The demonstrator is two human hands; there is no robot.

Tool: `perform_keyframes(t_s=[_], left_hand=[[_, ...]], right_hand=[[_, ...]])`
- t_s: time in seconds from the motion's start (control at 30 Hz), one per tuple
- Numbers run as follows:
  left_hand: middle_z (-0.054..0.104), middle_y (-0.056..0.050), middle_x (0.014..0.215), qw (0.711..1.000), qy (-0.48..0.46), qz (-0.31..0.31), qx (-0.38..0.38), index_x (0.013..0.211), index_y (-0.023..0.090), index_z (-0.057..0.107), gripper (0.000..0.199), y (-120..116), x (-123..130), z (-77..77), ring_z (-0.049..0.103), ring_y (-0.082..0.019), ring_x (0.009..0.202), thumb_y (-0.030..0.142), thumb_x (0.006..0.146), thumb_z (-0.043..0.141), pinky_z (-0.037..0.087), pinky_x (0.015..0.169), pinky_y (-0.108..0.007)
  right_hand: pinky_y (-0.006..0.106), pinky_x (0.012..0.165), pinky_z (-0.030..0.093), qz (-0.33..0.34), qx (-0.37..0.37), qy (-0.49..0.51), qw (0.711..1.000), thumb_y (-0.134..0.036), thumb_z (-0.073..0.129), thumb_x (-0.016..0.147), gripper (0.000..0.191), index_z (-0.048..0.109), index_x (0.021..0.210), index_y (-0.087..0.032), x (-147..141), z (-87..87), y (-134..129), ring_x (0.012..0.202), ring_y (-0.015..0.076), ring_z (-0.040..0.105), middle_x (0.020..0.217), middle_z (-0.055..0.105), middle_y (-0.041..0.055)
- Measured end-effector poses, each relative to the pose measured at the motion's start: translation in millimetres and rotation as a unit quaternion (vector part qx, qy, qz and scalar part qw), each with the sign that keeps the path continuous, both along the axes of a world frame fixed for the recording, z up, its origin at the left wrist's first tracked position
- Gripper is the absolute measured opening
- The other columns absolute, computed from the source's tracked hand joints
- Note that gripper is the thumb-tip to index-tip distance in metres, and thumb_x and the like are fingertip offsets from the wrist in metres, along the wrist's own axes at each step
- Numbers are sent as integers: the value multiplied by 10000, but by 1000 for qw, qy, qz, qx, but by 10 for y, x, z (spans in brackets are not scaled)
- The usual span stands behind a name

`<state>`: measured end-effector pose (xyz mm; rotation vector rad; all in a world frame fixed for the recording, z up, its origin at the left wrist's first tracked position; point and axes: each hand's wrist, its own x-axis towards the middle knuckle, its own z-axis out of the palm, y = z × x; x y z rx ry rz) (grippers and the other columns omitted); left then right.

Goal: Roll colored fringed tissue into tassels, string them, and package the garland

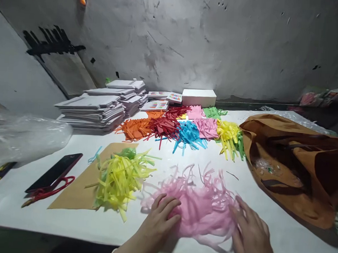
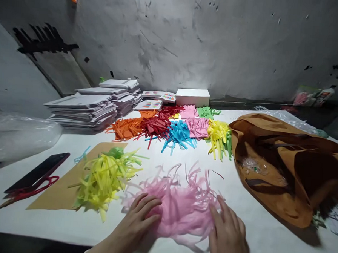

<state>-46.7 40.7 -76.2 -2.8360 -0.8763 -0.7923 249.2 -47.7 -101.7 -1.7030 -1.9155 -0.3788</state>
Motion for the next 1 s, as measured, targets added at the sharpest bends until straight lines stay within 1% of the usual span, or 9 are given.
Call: perform_keyframes(t_s=[0.1, 0.23, 0.37, 0.47, 0.63, 0.7, 0.77, 0.87, 1.0], left_hand=[[685, -65, 1202, 999, 2, -6, -32, 1002, 233, 656, 247, -35, 24, -25, 563, -221, 1182, 54, 918, 508, 296, 1127, -453], [708, -52, 1123, 996, -10, -35, -79, 1068, 235, 645, 236, -48, 62, 6, 596, -205, 1127, 98, 942, 499, 239, 1153, -464], [694, -57, 1196, 989, 54, -31, -137, 1086, 249, 651, 171, -34, -65, 121, 601, -244, 1110, 281, 923, 615, 325, 1058, -461], [661, -106, 1282, 985, 96, 52, -135, 1191, 226, 634, 408, 12, -232, 194, 575, -331, 1154, 468, 866, 676, 375, 984, -507], [693, -155, 1191, 948, 83, 298, -82, 1113, 177, 673, 239, 161, -405, 254, 616, -367, 1072, 258, 951, 516, 459, 819, -501], [679, -172, 1187, 941, 44, 332, -44, 1003, 171, 683, 199, 160, -354, 328, 611, -378, 1075, 215, 947, 497, 466, 831, -530], [657, -180, 1200, 959, -8, 283, -26, 991, 165, 665, 197, 93, -204, 405, 596, -356, 1116, 184, 951, 474, 475, 891, -533], [614, -175, 1312, 991, 7, 91, -93, 1194, 148, 608, 288, -43, 126, 405, 564, -278, 1231, 137, 954, 448, 493, 1008, -431], [572, -178, 1422, 973, 144, -48, -176, 1413, 141, 485, 472, 10, 364, 210, 475, -315, 1376, 180, 945, 527, 420, 1124, -515]], right_hand=[[474, 1010, 442, 45, 54, 38, 997, -53, 474, 847, 570, 506, 1396, -203, -279, 55, -38, 1291, 310, 535, 1440, 539, 132], [388, 998, 516, 189, -62, 3, 980, -115, 472, 914, 511, 503, 1420, -176, -790, 63, 217, 1292, 269, 558, 1457, 551, 107], [535, 851, 560, 47, -118, -45, 991, -331, 512, 972, 393, 603, 1317, -164, -747, -106, 487, 1127, 372, 656, 1322, 654, 162], [596, 830, 523, -49, -95, -68, 992, -411, 492, 974, 405, 635, 1244, -146, -461, -209, 489, 1138, 428, 631, 1266, 667, 217], [664, 951, 432, -78, -19, -84, 993, -470, 358, 1018, 487, 591, 1260, -118, -175, -173, 282, 1211, 441, 577, 1299, 635, 245], [640, 954, 443, -75, 6, -79, 994, -434, 398, 1015, 432, 607, 1224, -119, -199, -79, 201, 1175, 425, 601, 1276, 648, 239], [600, 986, 447, -61, 26, -45, 997, -326, 478, 995, 346, 599, 1252, -128, -326, 30, 149, 1196, 391, 594, 1310, 634, 216], [495, 1099, 423, 40, 15, 37, 998, -115, 433, 968, 473, 470, 1438, -150, -664, 123, 185, 1362, 290, 484, 1450, 547, 146], [462, 1097, 456, 136, -109, 38, 984, -84, 365, 946, 559, 419, 1499, -149, -992, -3, 420, 1413, 263, 439, 1523, 476, 118]])
